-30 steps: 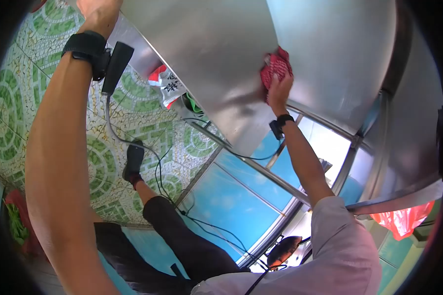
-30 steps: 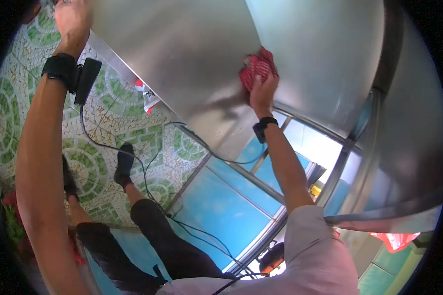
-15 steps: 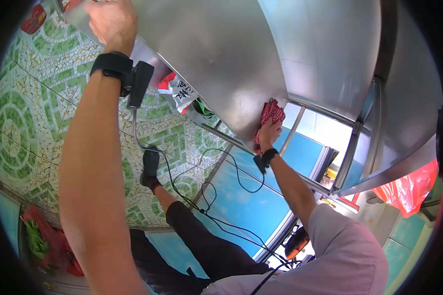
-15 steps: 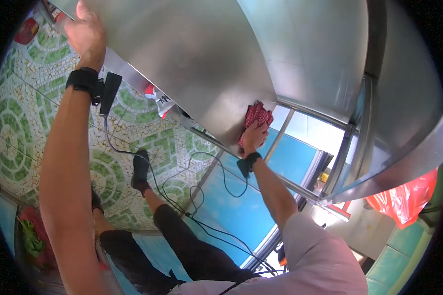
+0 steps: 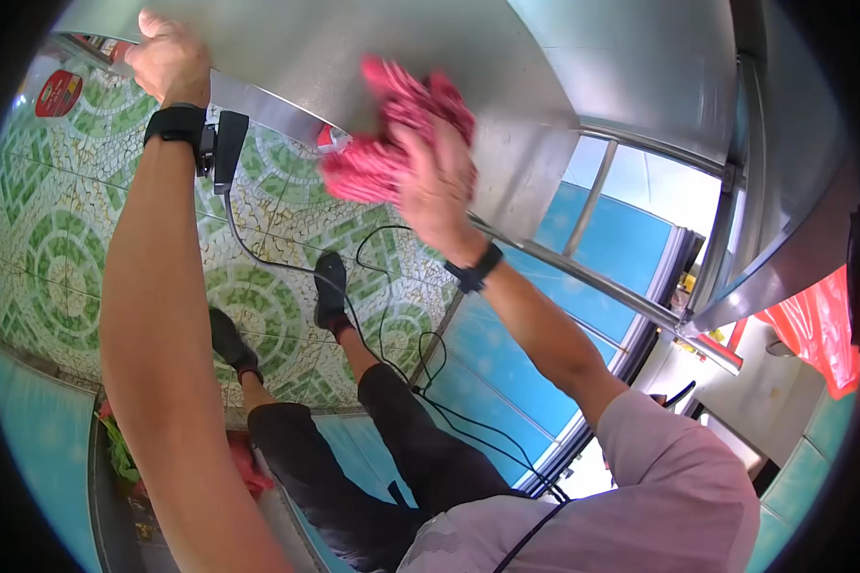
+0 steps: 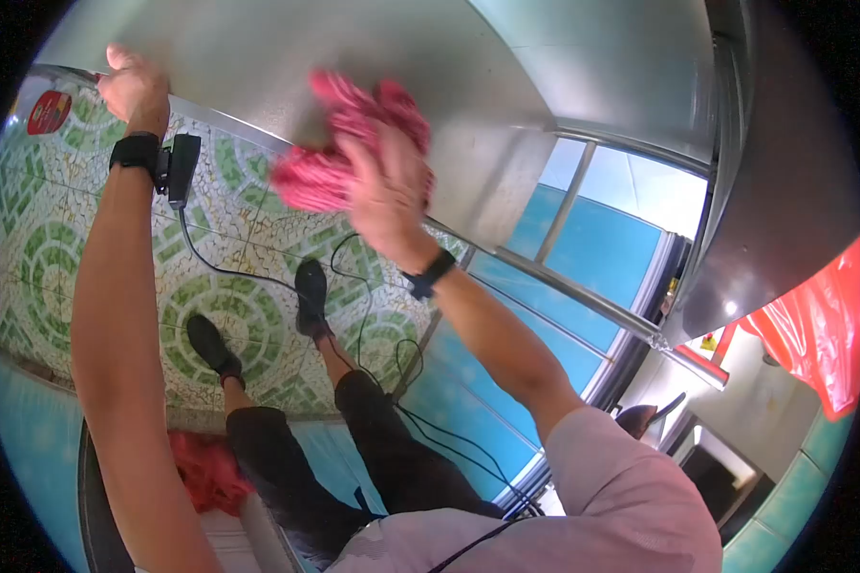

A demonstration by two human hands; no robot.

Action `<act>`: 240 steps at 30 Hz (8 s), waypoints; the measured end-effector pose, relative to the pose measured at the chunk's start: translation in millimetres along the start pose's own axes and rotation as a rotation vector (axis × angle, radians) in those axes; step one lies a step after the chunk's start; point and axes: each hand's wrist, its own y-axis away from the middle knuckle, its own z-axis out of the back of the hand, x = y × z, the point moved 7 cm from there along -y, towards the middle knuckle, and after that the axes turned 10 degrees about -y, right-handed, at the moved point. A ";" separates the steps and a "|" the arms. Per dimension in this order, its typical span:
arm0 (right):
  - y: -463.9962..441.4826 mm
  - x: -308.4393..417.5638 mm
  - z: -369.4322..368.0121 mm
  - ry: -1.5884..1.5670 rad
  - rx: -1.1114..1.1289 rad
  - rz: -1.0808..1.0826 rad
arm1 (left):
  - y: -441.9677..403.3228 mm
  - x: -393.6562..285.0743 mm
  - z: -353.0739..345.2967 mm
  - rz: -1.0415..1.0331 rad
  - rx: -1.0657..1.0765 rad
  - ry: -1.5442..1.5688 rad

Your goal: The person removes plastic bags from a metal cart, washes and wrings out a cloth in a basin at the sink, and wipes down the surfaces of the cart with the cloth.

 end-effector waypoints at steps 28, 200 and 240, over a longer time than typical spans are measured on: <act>62.3 -381.0 136.6 0.622 0.076 -0.785 | -9.4 2.7 -4.4 -0.200 -0.198 0.163; -242.8 -51.2 -32.7 0.304 -0.199 0.540 | 4.5 -0.8 -1.3 0.036 -0.002 -0.084; -149.7 -189.8 57.4 0.396 -0.054 -0.169 | 4.4 1.2 0.5 0.051 -0.024 -0.060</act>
